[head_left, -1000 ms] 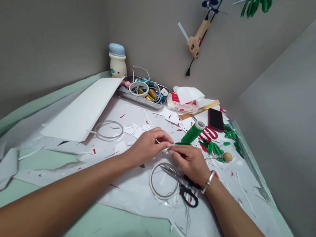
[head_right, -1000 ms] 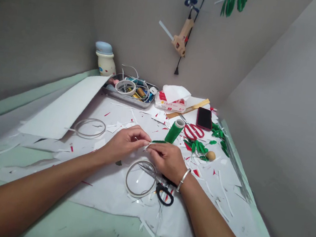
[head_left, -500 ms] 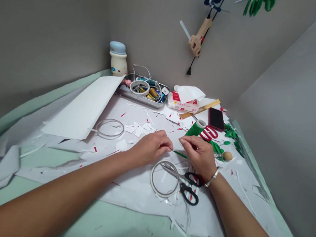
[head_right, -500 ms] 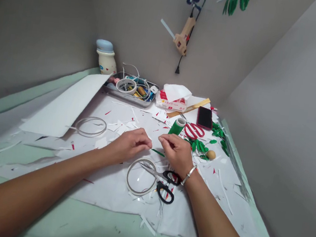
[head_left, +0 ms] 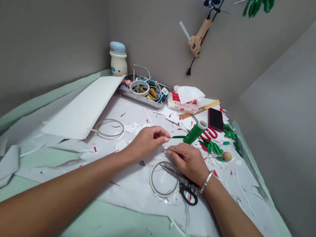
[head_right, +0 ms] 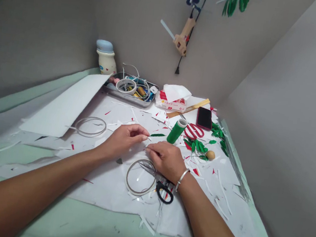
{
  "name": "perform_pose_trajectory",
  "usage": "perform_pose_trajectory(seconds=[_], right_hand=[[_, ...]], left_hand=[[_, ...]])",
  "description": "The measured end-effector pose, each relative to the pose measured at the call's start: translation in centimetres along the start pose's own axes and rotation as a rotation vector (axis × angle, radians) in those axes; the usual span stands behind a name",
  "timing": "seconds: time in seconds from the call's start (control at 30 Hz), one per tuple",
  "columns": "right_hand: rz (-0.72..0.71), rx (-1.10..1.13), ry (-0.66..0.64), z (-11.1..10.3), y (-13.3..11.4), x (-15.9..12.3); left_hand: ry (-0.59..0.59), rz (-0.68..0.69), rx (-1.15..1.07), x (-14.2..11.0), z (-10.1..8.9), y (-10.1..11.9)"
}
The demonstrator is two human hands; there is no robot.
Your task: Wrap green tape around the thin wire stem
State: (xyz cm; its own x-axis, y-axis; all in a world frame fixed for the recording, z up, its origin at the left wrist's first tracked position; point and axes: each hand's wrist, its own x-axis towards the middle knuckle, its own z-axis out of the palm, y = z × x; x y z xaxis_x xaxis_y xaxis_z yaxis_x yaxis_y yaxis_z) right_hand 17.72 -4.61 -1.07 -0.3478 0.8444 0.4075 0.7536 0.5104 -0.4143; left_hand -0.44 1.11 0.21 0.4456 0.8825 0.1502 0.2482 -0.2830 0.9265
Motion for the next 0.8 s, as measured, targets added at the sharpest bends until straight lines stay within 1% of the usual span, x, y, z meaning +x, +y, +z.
perform_pose_trajectory(seconds=[0.07,0.13,0.2,0.27,0.37,0.43,0.47,0.53,0.6,0.63,0.67,0.73,0.8], right_hand=[[-0.078,-0.097,0.010,0.0,-0.6,0.0],[-0.124,-0.166,0.061,-0.2,-1.0,0.0],[-0.121,-0.194,0.122,-0.6,-1.0,0.1],[-0.077,-0.156,0.173,-1.1,-0.6,0.3],[0.048,0.022,0.257,-1.4,0.4,0.4],[0.145,0.140,0.289,-1.4,1.2,0.4],[0.181,0.178,0.283,-1.3,1.5,0.4],[0.201,0.201,0.226,-1.0,1.7,0.3],[0.156,0.165,0.136,-0.7,1.4,0.1],[0.115,0.131,0.088,-0.5,1.0,0.1],[0.069,0.093,0.043,-0.4,0.6,0.1],[-0.022,0.002,0.001,-0.3,-0.3,0.1],[-0.086,-0.065,0.025,-0.4,-0.9,0.1]], left_hand=[[0.049,0.055,0.129,0.0,0.0,-0.2],[0.059,0.137,0.286,0.0,0.0,-0.5],[0.008,0.212,0.417,-0.2,0.1,-0.6],[-0.091,0.261,0.474,-0.3,0.2,-0.6],[-0.223,0.280,0.408,-0.5,0.3,0.0],[-0.240,0.229,0.284,-0.6,0.1,0.4],[-0.242,0.195,0.202,-0.5,0.1,0.6],[-0.226,0.088,0.031,-0.4,-0.1,0.8],[-0.174,-0.008,-0.079,-0.2,-0.2,0.7],[-0.132,-0.033,-0.093,-0.1,-0.3,0.5],[-0.081,-0.037,-0.076,0.0,-0.3,0.4],[0.016,0.002,0.029,0.1,-0.3,0.0],[0.068,0.068,0.178,0.1,-0.2,-0.3]])
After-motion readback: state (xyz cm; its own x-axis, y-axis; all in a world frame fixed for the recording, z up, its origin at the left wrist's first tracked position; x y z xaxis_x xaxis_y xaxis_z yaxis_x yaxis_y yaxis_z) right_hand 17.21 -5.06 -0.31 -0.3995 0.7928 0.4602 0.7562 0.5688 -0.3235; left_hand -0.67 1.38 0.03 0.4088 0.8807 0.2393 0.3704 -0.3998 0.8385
